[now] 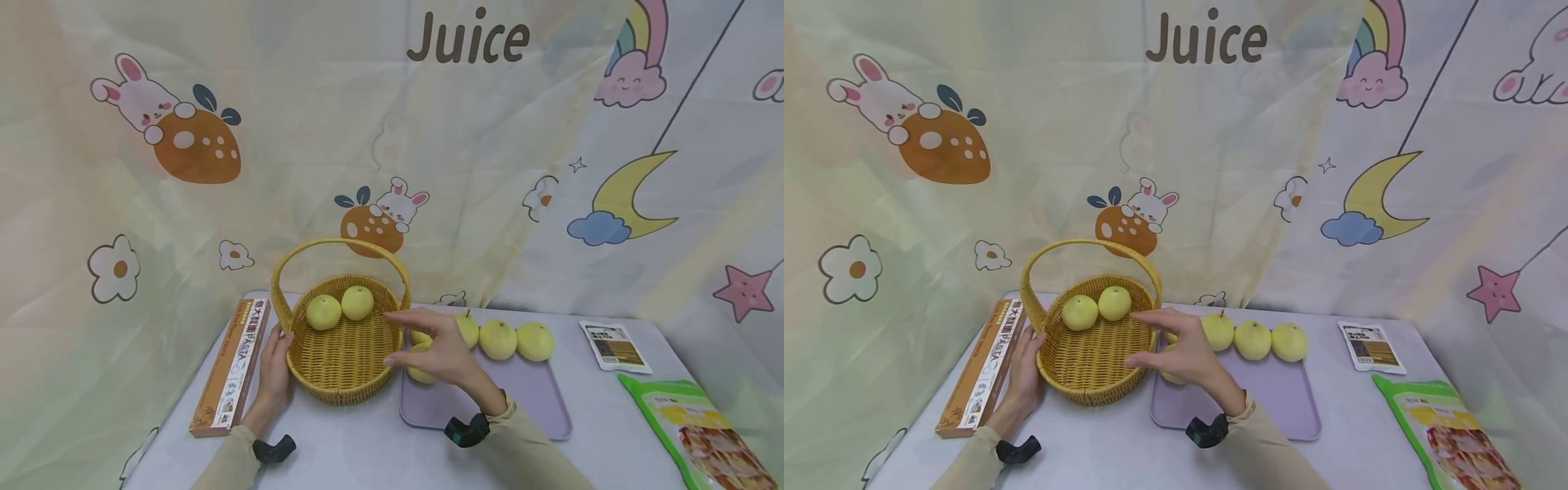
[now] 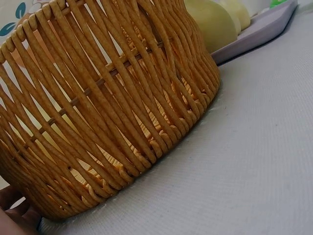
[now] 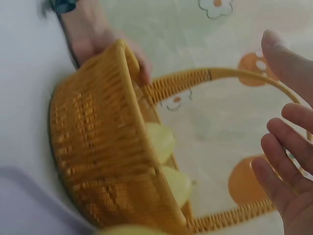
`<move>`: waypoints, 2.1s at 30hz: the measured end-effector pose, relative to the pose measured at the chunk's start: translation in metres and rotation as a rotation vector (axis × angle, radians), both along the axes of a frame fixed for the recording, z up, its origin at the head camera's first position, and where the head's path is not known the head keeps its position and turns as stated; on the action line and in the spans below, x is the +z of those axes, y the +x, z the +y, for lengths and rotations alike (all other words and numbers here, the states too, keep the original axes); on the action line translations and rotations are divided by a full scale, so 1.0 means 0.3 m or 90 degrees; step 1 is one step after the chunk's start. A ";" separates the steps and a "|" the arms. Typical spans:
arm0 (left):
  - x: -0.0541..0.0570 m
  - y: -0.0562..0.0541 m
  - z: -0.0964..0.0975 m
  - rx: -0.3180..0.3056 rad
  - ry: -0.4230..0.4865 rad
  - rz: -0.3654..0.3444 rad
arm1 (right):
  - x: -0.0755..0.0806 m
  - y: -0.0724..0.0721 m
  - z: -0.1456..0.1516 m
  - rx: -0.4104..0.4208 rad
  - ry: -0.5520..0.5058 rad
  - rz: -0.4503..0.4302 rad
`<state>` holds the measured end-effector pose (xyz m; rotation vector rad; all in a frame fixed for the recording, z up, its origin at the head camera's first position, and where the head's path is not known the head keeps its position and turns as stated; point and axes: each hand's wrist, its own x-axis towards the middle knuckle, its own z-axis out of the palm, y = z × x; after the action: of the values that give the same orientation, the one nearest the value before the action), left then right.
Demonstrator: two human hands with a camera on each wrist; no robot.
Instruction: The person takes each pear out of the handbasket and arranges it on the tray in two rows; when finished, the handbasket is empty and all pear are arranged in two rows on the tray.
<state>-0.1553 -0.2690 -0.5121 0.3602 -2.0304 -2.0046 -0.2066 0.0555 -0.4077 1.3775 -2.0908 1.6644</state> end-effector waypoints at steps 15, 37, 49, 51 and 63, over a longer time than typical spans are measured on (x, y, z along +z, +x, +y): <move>0.007 0.002 0.007 0.009 -0.008 0.005 | 0.000 -0.001 -0.180 0.015 0.075 -0.157; 0.011 0.007 0.004 0.015 0.028 0.031 | -0.050 -0.153 -0.425 -0.086 0.249 -0.161; 0.011 -0.001 0.006 0.011 0.004 0.029 | -0.034 -0.181 -0.465 -0.079 0.303 -0.156; 0.009 -0.001 0.005 0.011 0.010 0.020 | -0.022 -0.186 -0.465 -0.072 0.314 -0.167; 0.007 -0.001 0.008 0.012 0.004 0.021 | -0.019 -0.215 -0.501 -0.073 0.349 -0.200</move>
<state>-0.1556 -0.2668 -0.5101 0.3441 -1.9951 -1.9932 -0.2710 -0.0947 -0.4134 1.1274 -2.9039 1.3916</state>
